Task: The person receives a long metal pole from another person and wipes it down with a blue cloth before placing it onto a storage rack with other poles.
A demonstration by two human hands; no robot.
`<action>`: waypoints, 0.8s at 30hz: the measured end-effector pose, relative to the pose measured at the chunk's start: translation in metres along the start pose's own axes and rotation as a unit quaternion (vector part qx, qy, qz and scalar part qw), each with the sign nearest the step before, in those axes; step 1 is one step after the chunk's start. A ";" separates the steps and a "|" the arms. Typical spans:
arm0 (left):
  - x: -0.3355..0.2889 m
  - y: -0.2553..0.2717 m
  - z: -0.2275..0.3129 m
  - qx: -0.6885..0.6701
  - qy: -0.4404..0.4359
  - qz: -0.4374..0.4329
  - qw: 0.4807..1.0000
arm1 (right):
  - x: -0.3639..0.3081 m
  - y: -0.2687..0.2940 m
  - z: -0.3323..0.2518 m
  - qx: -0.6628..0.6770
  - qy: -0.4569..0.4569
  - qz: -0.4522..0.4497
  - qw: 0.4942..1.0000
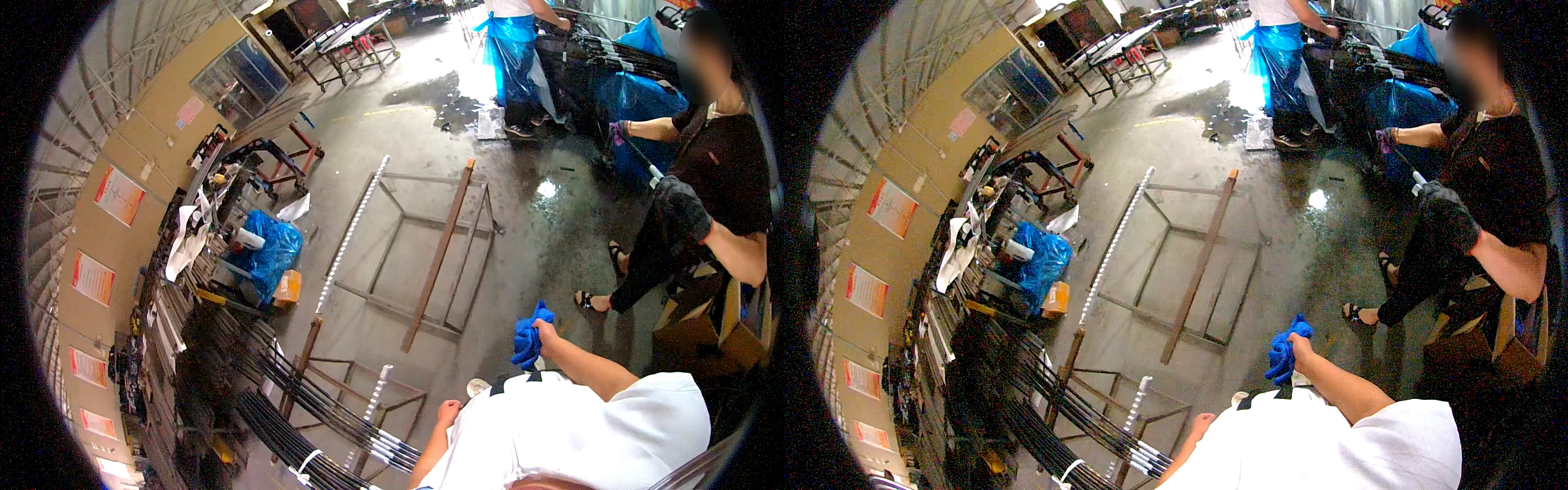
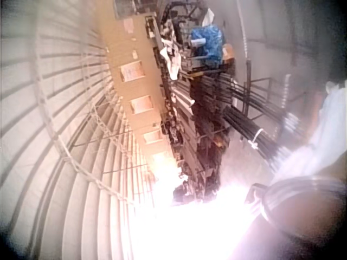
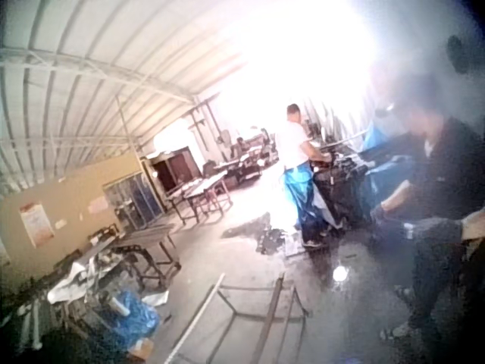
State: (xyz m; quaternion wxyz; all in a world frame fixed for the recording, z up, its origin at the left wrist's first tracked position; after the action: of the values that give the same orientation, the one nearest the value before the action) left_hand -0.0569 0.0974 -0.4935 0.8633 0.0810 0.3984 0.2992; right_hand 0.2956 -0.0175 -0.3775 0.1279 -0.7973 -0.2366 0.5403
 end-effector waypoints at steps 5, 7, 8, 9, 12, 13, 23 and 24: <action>-0.012 -0.005 0.032 -0.110 0.136 0.063 0.983 | 0.007 0.022 -0.012 -0.001 -0.012 -0.017 1.000; -0.005 -0.005 0.027 -0.127 0.150 0.070 0.978 | 0.001 0.018 -0.014 -0.008 -0.016 -0.021 1.000; -0.004 -0.005 0.023 -0.135 0.156 0.074 0.976 | -0.001 0.017 -0.015 -0.011 -0.015 -0.021 1.000; 0.000 -0.007 0.027 -0.131 0.150 0.059 0.978 | -0.002 0.020 -0.017 -0.013 -0.011 -0.018 1.000; -0.005 -0.016 0.068 -0.147 0.141 0.059 0.977 | 0.003 0.032 -0.027 -0.007 -0.013 0.009 1.000; -0.003 -0.020 0.071 -0.148 0.137 0.052 0.978 | 0.004 0.032 -0.029 0.001 -0.016 -0.001 1.000; 0.026 -0.040 0.067 -0.135 0.103 0.017 0.985 | 0.015 0.054 -0.035 0.028 -0.025 -0.036 0.999; 0.023 -0.039 0.071 -0.138 0.105 0.023 0.985 | 0.011 0.052 -0.035 0.028 -0.029 -0.030 0.999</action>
State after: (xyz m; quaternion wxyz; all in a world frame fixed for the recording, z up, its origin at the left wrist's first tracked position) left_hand 0.0251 0.0861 -0.4758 0.8121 -0.0614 0.4401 0.3782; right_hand 0.3442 -0.0545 -0.3972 0.1598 -0.7700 -0.2487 0.5654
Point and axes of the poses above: each hand's wrist, its own x-axis towards the middle knuckle, its own y-axis out of the back of the hand, z = x × y, the point moved 4 cm from there along x, towards the middle knuckle, and after that the axes turned 5 degrees about -z, right-handed, at the moved point
